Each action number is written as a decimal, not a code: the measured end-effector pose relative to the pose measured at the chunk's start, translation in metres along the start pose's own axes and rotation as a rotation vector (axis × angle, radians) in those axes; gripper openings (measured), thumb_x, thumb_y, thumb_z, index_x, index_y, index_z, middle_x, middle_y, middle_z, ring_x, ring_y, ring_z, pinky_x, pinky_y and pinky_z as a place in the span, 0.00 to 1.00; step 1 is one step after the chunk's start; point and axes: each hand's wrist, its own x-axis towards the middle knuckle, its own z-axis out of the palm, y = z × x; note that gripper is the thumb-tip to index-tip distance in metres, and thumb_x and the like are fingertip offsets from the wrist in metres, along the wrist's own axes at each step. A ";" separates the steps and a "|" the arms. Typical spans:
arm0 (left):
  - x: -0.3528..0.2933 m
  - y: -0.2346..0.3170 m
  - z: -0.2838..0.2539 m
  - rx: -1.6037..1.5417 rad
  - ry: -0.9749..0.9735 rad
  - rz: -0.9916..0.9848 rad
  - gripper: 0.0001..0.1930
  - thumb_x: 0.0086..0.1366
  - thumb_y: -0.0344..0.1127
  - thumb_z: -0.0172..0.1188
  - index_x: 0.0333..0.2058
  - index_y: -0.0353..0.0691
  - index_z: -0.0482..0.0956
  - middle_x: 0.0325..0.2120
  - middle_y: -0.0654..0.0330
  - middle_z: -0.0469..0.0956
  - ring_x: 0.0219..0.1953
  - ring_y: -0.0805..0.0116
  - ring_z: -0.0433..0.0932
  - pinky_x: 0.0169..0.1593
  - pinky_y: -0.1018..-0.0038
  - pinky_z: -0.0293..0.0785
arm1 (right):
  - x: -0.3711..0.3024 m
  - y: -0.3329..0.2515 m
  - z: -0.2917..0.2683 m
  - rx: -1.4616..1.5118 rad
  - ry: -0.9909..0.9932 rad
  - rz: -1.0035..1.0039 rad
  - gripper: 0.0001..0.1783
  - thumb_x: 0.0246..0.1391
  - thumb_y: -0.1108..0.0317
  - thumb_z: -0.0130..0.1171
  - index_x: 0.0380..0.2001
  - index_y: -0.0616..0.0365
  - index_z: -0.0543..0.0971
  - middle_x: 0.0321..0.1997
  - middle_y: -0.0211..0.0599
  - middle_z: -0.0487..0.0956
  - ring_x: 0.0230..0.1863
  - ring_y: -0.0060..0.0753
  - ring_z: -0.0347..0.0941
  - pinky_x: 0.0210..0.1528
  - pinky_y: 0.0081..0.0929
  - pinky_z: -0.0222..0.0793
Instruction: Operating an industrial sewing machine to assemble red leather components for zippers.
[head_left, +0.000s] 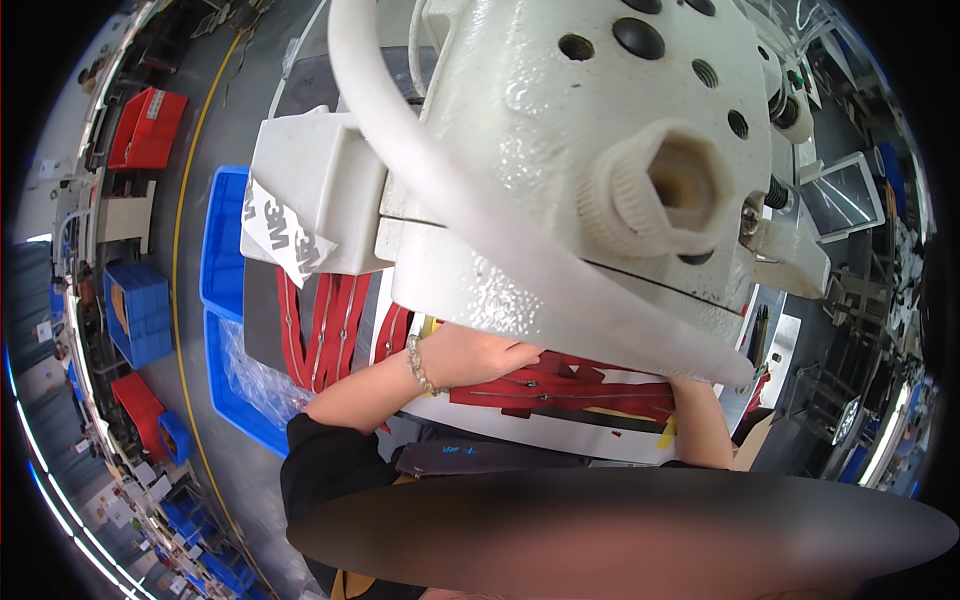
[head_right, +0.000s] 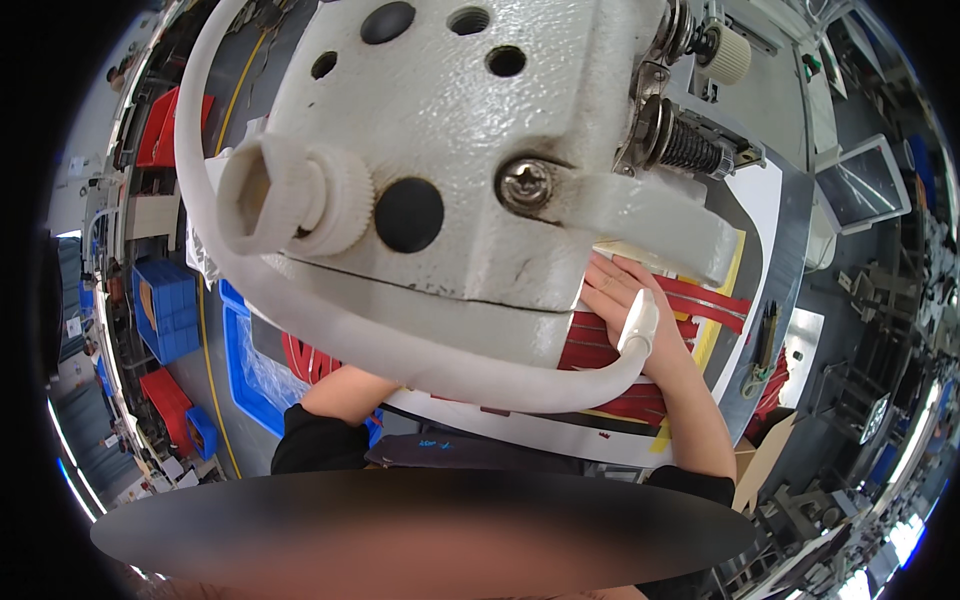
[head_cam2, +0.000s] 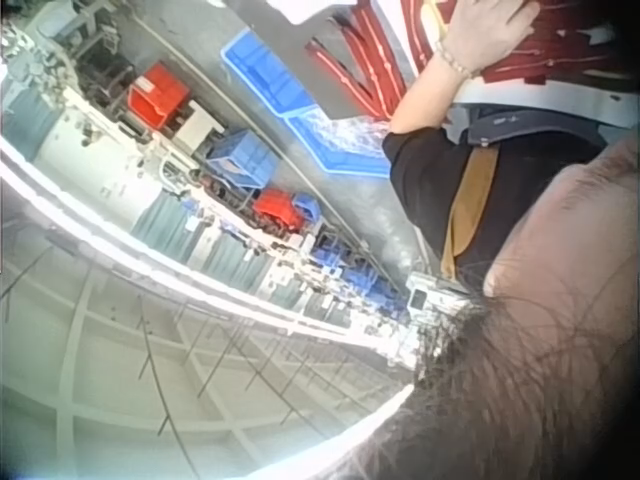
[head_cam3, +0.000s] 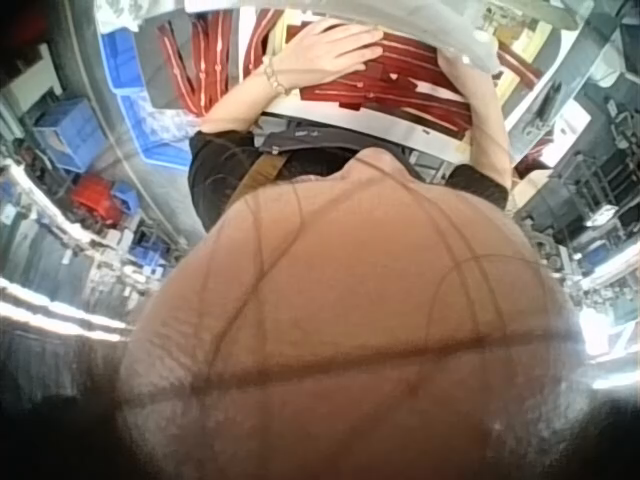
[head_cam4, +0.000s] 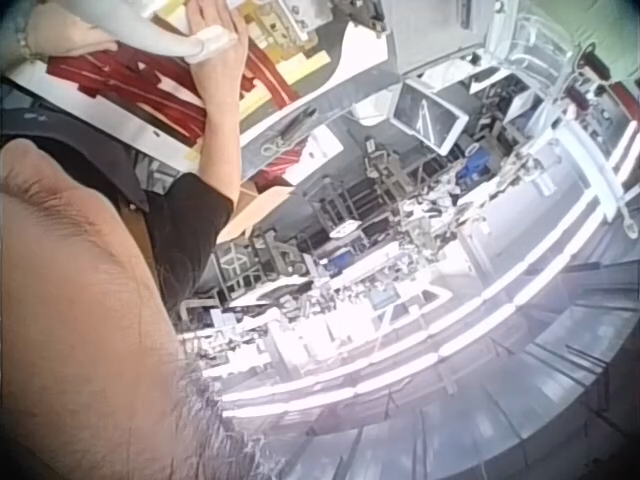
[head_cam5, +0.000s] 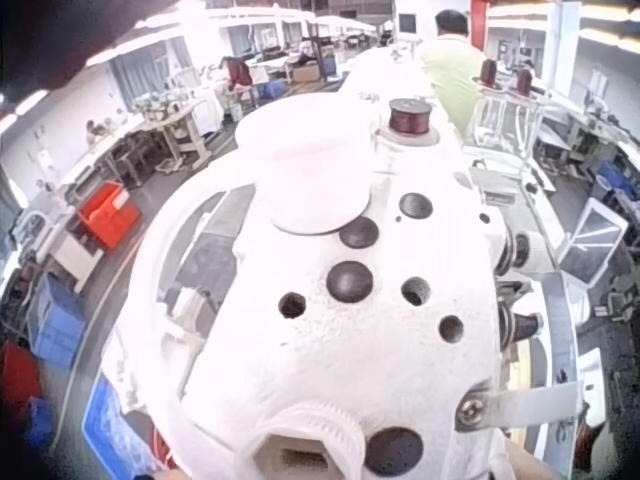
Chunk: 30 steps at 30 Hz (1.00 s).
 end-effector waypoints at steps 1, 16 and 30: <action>0.000 -0.001 -0.001 0.001 -0.019 -0.024 0.17 0.59 0.37 0.60 0.47 0.41 0.77 0.44 0.59 0.78 0.47 0.60 0.77 0.53 0.65 0.72 | 0.001 0.000 0.001 0.002 0.000 0.000 0.19 0.37 0.79 0.54 0.37 0.60 0.79 0.50 0.40 0.79 0.58 0.41 0.72 0.61 0.40 0.63; -0.008 -0.010 0.016 0.184 -0.200 -0.122 0.22 0.66 0.38 0.50 0.59 0.44 0.68 0.58 0.54 0.69 0.58 0.58 0.70 0.63 0.62 0.63 | -0.002 0.002 0.009 0.139 0.035 0.095 0.26 0.39 0.79 0.54 0.47 0.54 0.79 0.53 0.38 0.78 0.56 0.40 0.73 0.58 0.37 0.68; 0.011 -0.015 0.015 0.044 -0.207 -0.126 0.22 0.67 0.39 0.49 0.59 0.43 0.67 0.58 0.54 0.68 0.59 0.59 0.69 0.64 0.63 0.61 | -0.004 0.003 0.001 0.141 0.135 0.029 0.17 0.38 0.70 0.61 0.36 0.57 0.81 0.42 0.35 0.80 0.47 0.41 0.75 0.58 0.37 0.67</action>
